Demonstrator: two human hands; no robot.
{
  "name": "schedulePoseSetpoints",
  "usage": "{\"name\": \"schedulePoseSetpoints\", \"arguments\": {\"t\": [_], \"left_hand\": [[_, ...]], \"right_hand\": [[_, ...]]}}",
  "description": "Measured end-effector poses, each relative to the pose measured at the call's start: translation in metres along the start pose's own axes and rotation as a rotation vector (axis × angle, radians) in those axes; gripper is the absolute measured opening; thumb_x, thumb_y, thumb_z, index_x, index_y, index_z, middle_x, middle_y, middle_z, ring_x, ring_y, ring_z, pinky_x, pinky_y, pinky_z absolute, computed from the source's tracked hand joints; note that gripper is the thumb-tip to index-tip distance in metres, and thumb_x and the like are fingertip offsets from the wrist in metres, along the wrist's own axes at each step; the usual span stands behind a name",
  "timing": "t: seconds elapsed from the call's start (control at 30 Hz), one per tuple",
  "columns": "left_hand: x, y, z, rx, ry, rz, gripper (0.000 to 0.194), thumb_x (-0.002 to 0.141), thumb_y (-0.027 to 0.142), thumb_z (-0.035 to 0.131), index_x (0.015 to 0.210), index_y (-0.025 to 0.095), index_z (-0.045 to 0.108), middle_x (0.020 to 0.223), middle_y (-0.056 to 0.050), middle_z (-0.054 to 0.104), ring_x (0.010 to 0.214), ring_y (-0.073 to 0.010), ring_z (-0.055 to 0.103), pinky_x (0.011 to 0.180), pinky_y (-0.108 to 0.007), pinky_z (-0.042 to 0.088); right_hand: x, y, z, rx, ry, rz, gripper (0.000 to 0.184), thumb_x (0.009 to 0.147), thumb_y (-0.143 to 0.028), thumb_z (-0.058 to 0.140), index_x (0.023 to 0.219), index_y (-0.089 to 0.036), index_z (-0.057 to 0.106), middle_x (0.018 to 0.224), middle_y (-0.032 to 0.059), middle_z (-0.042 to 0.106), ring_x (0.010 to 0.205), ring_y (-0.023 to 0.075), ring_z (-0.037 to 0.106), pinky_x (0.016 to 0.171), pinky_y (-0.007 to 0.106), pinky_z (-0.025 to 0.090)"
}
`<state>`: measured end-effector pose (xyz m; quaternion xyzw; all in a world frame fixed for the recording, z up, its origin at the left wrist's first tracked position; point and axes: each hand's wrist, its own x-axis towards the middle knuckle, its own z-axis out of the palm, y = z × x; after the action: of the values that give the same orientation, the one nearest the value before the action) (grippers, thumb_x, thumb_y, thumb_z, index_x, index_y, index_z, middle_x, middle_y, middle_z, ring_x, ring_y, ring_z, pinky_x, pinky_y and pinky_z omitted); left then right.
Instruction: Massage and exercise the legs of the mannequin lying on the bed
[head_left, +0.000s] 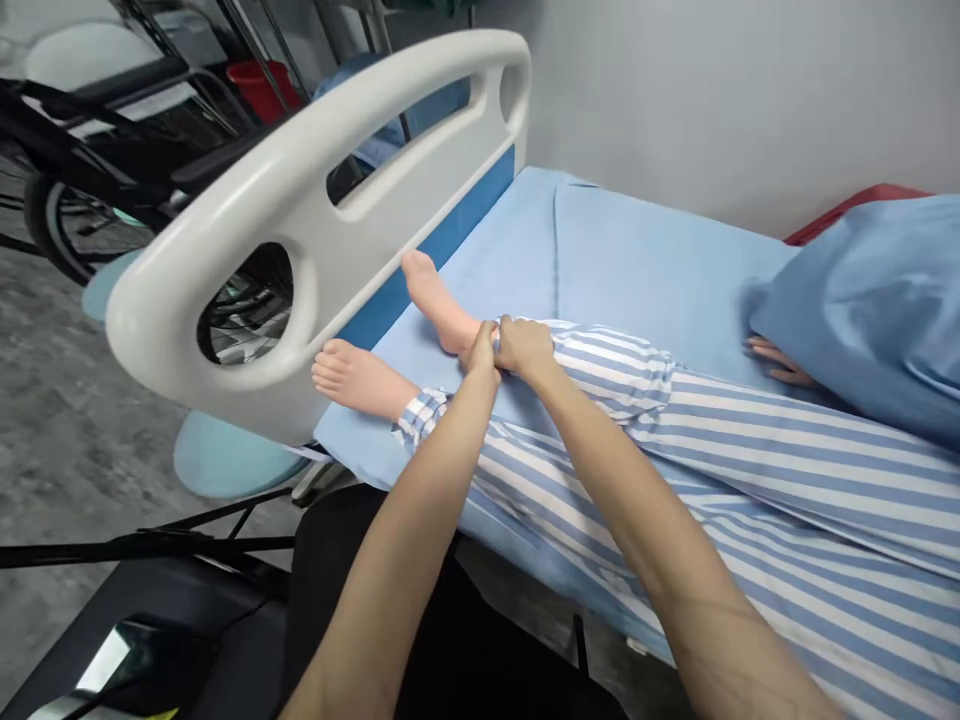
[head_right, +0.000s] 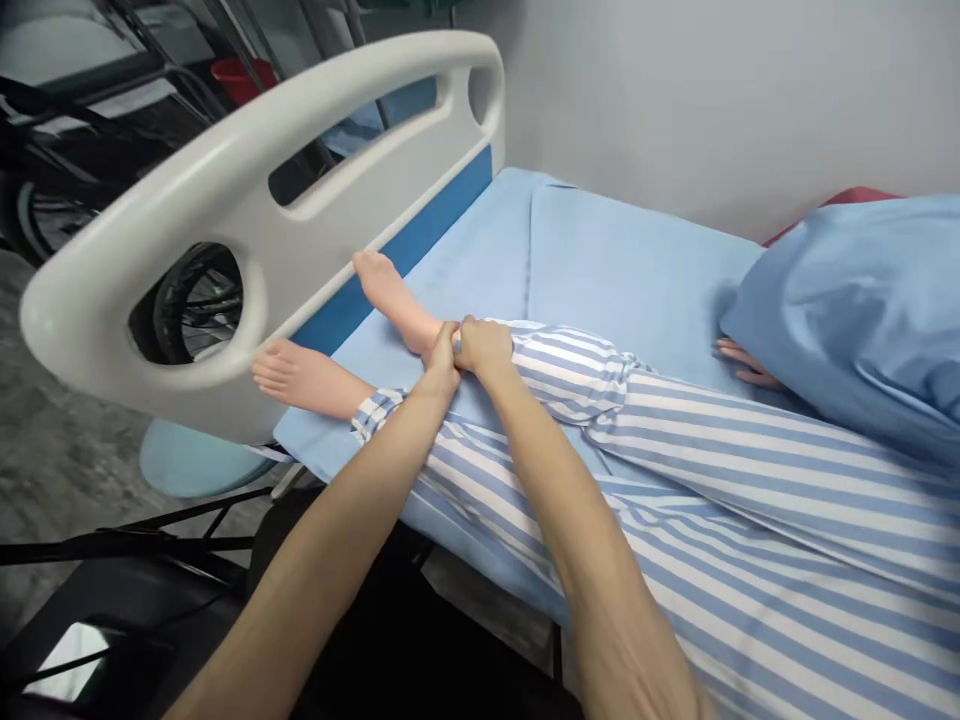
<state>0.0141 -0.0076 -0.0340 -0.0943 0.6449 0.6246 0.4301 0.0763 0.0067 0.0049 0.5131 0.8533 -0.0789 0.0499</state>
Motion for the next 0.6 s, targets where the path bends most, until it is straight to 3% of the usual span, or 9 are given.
{"name": "schedulePoseSetpoints", "arguments": {"t": [0.1, 0.37, 0.47, 0.6], "left_hand": [[0.005, -0.004, 0.0, -0.022, -0.035, -0.079, 0.032, 0.061, 0.024, 0.076, 0.081, 0.017, 0.053, 0.073, 0.001, 0.058, 0.069, -0.0176, 0.064, 0.051, -0.028, 0.054], [-0.013, 0.014, -0.016, -0.014, 0.018, -0.092, 0.038, 0.059, 0.023, 0.076, 0.084, 0.02, 0.047, 0.068, 0.004, 0.054, 0.061, -0.0142, 0.059, 0.045, -0.025, 0.049], [-0.041, 0.033, -0.02, -0.028, 0.017, -0.022, 0.037, 0.059, 0.023, 0.075, 0.081, 0.022, 0.045, 0.069, 0.004, 0.053, 0.061, -0.0142, 0.058, 0.044, -0.025, 0.047], [-0.097, 0.072, -0.011, -0.027, -0.02, 0.152, 0.036, 0.058, 0.026, 0.078, 0.073, 0.022, 0.045, 0.069, 0.003, 0.053, 0.065, -0.0154, 0.059, 0.047, -0.026, 0.047]], "right_hand": [[0.002, 0.002, 0.008, -0.027, 0.018, 0.0, 0.046, 0.083, -0.034, 0.054, 0.123, -0.011, 0.053, 0.112, 0.0223, 0.067, 0.105, 0.0329, 0.065, 0.087, 0.041, 0.049], [-0.01, -0.012, -0.005, -0.001, -0.033, 0.025, 0.051, 0.079, -0.038, 0.06, 0.123, -0.013, 0.054, 0.116, 0.0195, 0.067, 0.106, 0.0295, 0.066, 0.087, 0.037, 0.05], [-0.024, -0.017, -0.029, 0.021, 0.022, 0.012, 0.051, 0.08, -0.039, 0.059, 0.123, -0.013, 0.054, 0.116, 0.0188, 0.067, 0.105, 0.0294, 0.066, 0.087, 0.038, 0.05], [-0.051, -0.015, -0.092, 0.059, 0.147, 0.024, 0.049, 0.081, -0.04, 0.057, 0.123, -0.014, 0.054, 0.116, 0.0192, 0.067, 0.107, 0.0303, 0.065, 0.086, 0.039, 0.05]]}}
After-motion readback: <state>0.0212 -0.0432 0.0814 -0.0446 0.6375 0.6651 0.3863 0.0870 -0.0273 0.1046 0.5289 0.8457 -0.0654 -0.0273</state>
